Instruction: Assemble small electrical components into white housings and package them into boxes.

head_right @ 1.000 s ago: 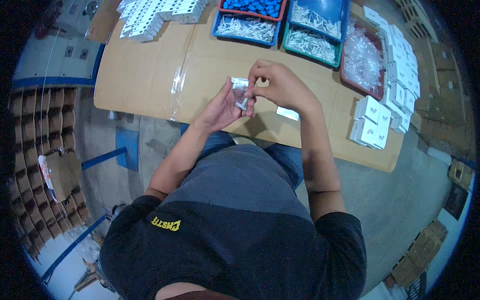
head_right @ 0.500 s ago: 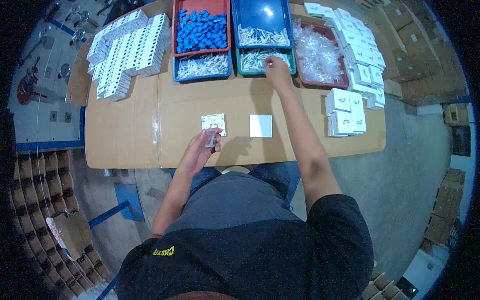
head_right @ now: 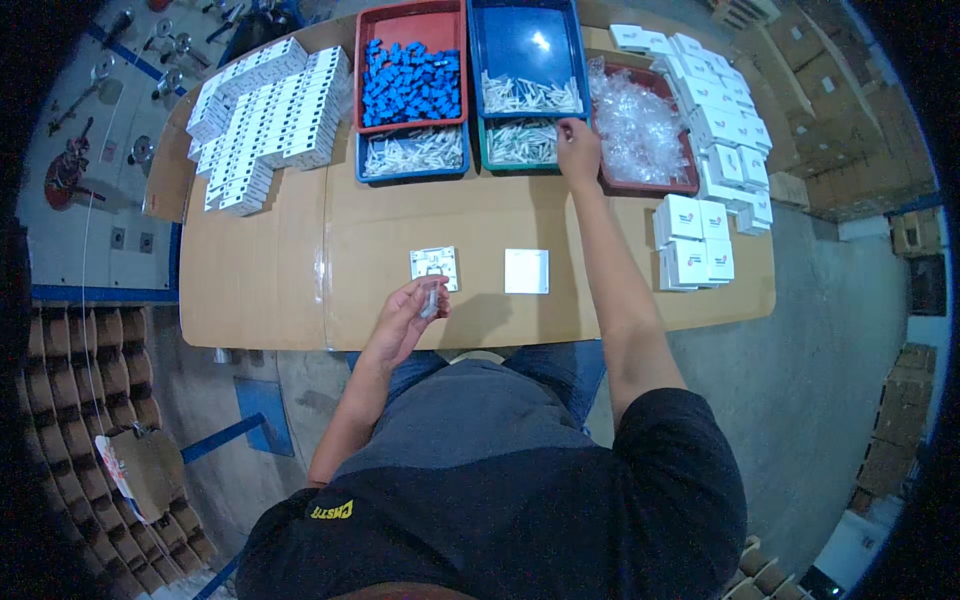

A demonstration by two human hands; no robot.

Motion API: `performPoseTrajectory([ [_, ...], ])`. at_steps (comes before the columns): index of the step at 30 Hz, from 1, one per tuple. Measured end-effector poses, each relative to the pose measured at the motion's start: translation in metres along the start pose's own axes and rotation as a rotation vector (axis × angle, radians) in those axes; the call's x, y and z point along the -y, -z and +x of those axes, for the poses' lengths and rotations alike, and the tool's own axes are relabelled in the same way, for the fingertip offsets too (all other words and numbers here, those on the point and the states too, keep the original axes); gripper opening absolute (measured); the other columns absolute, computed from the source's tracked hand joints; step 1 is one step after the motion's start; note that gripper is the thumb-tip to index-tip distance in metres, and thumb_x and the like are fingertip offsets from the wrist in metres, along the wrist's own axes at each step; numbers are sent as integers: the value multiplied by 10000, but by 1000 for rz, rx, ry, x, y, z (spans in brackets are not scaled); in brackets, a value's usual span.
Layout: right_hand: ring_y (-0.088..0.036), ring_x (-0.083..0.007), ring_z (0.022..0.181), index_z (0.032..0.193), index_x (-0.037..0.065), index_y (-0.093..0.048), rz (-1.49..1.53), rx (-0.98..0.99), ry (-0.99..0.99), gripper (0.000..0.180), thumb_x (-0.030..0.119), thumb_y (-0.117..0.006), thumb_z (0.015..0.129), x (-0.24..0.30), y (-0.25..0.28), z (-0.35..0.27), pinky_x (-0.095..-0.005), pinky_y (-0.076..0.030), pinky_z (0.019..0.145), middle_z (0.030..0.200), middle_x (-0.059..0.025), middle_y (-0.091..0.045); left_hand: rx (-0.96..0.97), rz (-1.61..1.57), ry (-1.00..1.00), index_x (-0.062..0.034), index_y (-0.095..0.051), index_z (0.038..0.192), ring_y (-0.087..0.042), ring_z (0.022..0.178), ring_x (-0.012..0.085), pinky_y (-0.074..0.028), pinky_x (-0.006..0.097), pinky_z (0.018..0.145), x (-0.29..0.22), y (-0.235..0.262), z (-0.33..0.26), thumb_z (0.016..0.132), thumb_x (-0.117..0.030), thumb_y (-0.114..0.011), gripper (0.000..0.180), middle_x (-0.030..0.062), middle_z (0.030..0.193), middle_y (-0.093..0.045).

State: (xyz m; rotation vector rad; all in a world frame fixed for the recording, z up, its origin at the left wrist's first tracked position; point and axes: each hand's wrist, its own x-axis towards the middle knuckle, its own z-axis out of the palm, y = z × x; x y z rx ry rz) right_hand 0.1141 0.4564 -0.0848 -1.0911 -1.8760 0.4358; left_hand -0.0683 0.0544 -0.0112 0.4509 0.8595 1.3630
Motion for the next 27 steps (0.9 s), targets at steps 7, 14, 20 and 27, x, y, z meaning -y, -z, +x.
performPoseTrajectory([
  [7,-633,-77,792,1075,15,-728,640,-106,-395,173,110,-739,931,61,38,-6,-232,-490,690,901,-14,-708,-247,388,-423,11,-609,1282,-641,1082,212,-493,337,976,13,-7,3,886,-94,-780,444,96,1183,-673],
  [14,-602,-68,767,1062,-16,-692,852,83,-299,149,29,-731,925,164,85,-62,-205,-453,630,923,-35,-685,-263,901,-731,-7,-676,1206,-661,1055,245,-522,341,918,-23,-33,9,746,-79,-873,505,127,1145,-685],
  [20,-612,-66,789,1061,-7,-665,822,487,-218,163,1,-730,911,227,114,-95,-212,-478,662,963,-43,-693,-277,925,-785,-26,-676,1245,-669,1035,247,-535,331,889,-25,-36,15,746,-97,-878,543,130,1136,-680],
  [27,-549,-24,700,990,27,-710,534,694,-61,125,67,-766,886,258,110,-106,-198,-413,610,851,19,-683,-286,935,-758,-15,-670,1253,-665,1071,233,-524,330,916,-26,-38,9,757,-89,-866,538,135,1161,-679],
])
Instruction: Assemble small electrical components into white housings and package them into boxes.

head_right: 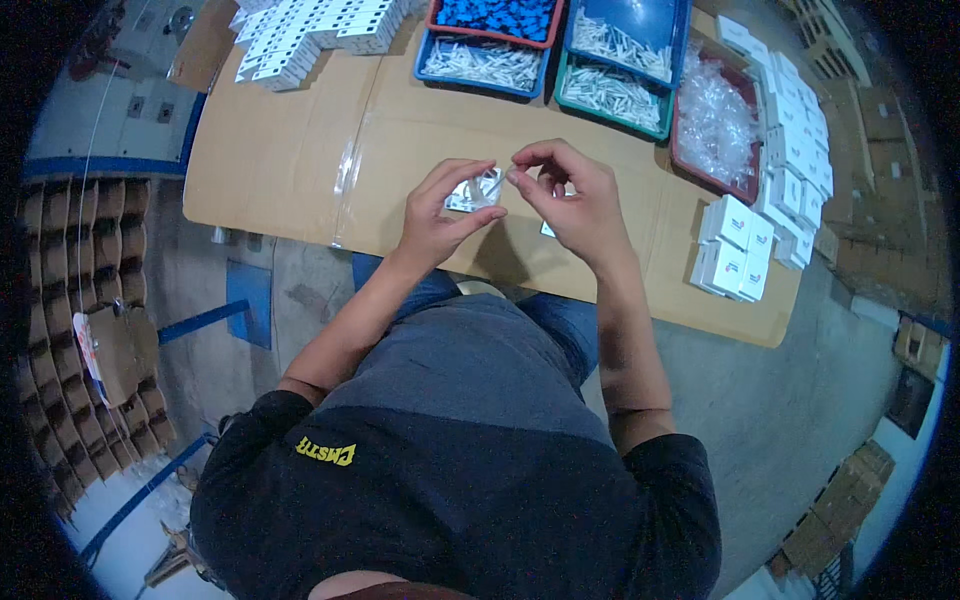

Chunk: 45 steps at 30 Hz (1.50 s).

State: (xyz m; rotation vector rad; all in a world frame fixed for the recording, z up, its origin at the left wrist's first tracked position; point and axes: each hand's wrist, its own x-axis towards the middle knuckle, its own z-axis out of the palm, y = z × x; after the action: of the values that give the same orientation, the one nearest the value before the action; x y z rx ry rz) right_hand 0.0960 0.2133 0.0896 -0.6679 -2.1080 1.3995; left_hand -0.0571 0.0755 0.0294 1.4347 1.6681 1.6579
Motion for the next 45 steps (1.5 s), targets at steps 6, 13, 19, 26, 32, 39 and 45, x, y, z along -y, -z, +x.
performPoseTrajectory([
  [6,-515,-33,677,971,30,-712,33,116,-42,111,59,-760,876,-4,-12,4,-205,-406,594,871,6,-669,-10,98,-48,-31,-677,1250,-670,1058,258,-536,352,902,0,1,-2,777,-124,-856,515,133,1157,-679],
  [13,-529,-79,808,942,16,-691,50,240,-62,68,70,-716,908,-5,-7,18,-237,-430,701,1008,-27,-634,-18,150,-74,-25,-678,1238,-673,1027,262,-540,350,867,1,3,0,777,-127,-852,503,126,1108,-686],
  [19,-581,-161,848,936,-3,-672,-70,267,-10,113,109,-686,932,1,-11,24,-281,-453,730,1049,-58,-640,-37,190,-86,-20,-680,1230,-671,998,267,-540,350,843,9,2,1,775,-132,-852,500,125,1091,-688],
  [26,-649,-237,937,968,-5,-688,-164,296,-38,115,102,-664,934,-5,-22,24,-330,-498,756,1105,-92,-649,-55,168,-30,-22,-697,1148,-664,966,306,-533,387,833,10,0,0,793,-181,-826,410,122,1049,-689],
  [32,-668,-303,1044,997,25,-725,-304,280,-4,176,139,-596,961,-1,-30,15,-389,-537,847,1227,-88,-648,-53,-55,112,-9,-684,1203,-679,1013,271,-541,354,855,20,-4,-5,865,-109,-757,360,129,1097,-696],
  [39,-687,-297,994,998,43,-753,-378,259,-7,210,189,-606,966,2,-22,15,-380,-546,827,1224,-95,-674,51,-203,220,-21,-635,1332,-662,1028,186,-517,304,896,17,-7,-6,973,-102,-659,369,118,1105,-690],
  [45,-695,-211,944,1089,43,-727,-156,152,-62,185,139,-660,946,14,-19,17,-318,-541,771,1143,-87,-699,39,-390,267,8,-610,1353,-632,1062,161,-495,291,937,15,-6,-2,1044,-130,-551,343,96,1158,-664],
])
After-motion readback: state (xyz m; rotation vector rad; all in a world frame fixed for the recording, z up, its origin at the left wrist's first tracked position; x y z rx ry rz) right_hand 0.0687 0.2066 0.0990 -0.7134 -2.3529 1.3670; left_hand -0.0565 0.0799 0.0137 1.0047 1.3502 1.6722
